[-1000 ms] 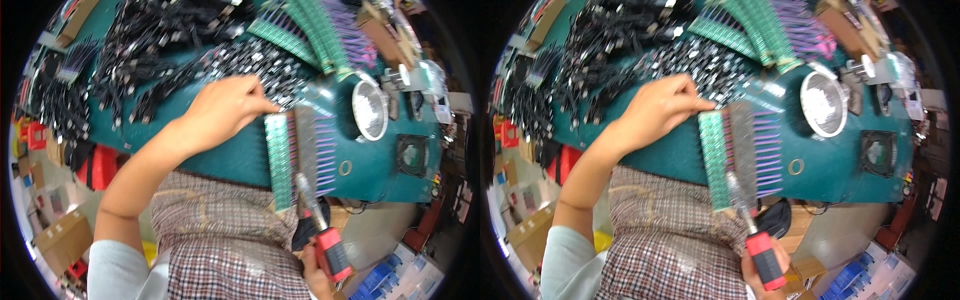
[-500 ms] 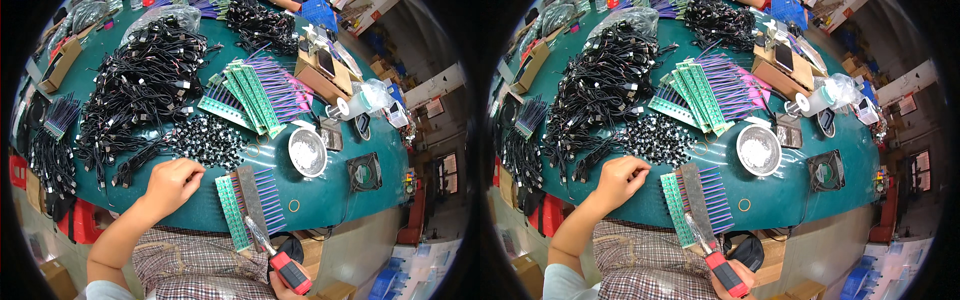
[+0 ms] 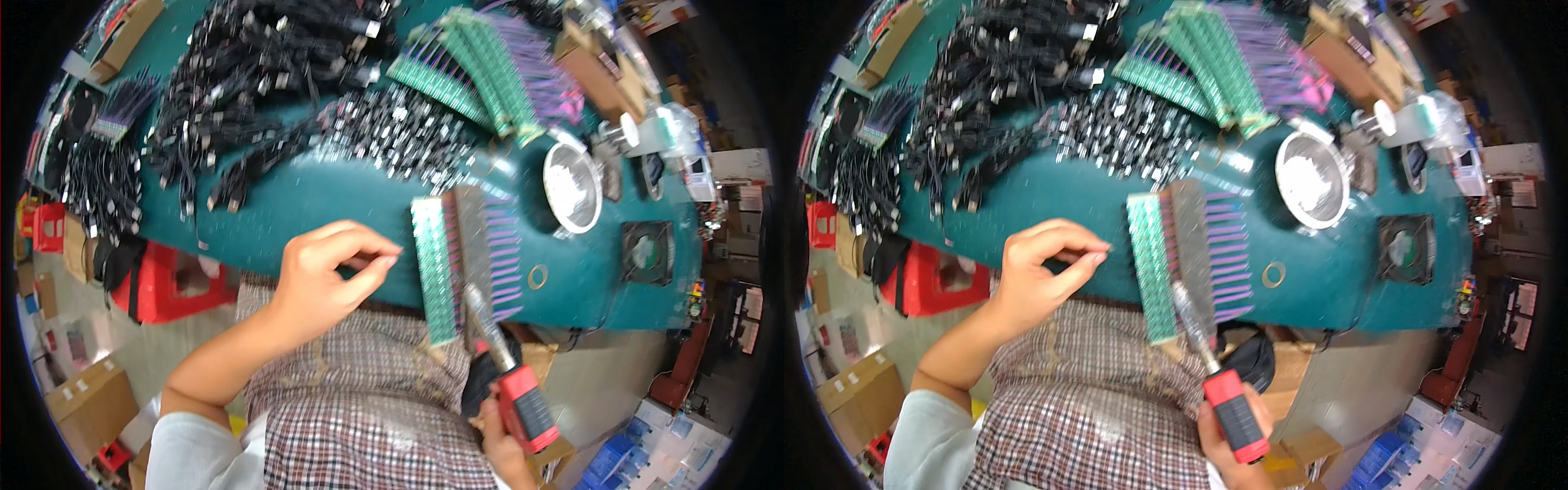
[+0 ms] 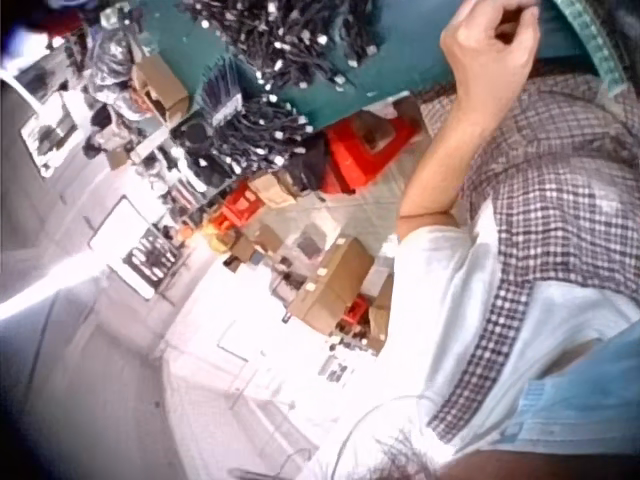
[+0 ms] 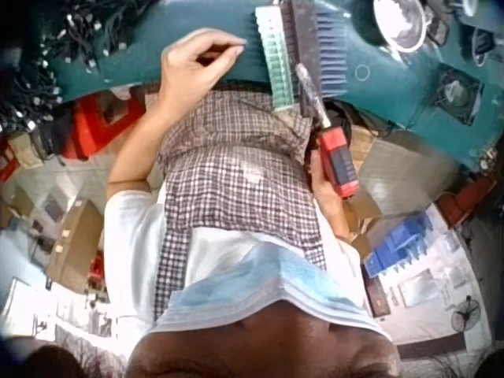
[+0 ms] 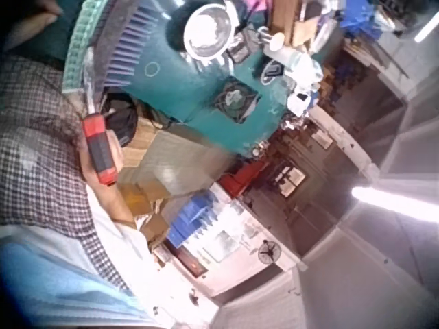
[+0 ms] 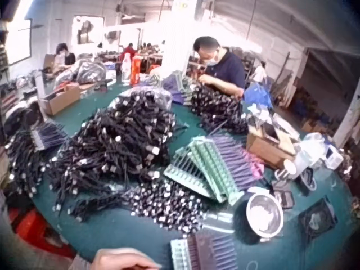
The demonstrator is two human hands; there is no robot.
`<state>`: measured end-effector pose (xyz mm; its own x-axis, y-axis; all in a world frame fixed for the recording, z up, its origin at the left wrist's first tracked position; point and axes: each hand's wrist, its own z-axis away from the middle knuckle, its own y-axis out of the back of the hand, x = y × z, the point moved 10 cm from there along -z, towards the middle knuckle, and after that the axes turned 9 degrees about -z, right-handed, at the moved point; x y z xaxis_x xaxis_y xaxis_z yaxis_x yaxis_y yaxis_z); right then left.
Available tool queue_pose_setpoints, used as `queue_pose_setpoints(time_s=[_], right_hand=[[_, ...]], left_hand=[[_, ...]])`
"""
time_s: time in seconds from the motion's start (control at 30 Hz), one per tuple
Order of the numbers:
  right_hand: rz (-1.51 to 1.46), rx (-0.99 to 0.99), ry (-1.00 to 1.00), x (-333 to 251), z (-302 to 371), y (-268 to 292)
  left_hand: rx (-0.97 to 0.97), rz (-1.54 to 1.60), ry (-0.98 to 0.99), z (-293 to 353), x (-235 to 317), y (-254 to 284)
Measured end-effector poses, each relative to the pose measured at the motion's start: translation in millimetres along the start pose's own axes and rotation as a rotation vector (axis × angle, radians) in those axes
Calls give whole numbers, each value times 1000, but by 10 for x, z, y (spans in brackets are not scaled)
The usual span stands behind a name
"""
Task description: The person solders USB cables to a circuit board strip using a soldering iron, sets the strip aside, and solders electronic components onto another circuit board strip.
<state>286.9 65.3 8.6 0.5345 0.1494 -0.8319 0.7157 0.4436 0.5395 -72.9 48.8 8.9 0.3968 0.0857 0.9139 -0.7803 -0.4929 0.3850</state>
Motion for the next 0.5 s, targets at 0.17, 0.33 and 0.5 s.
queue_pose_setpoints(time_s=[0.17, 0.33, 0.5], right_hand=[[58, -13, -50, 11, 60, 43], [41, -66, -32, 14, 70, -6], [-61, -24, -32, 40, 61, -13]], left_hand=[[-33, 51, -8, 230, 33, -225], [-101, 43, -42, 333, 24, -411], [-101, -24, -64, 311, 19, -458]])
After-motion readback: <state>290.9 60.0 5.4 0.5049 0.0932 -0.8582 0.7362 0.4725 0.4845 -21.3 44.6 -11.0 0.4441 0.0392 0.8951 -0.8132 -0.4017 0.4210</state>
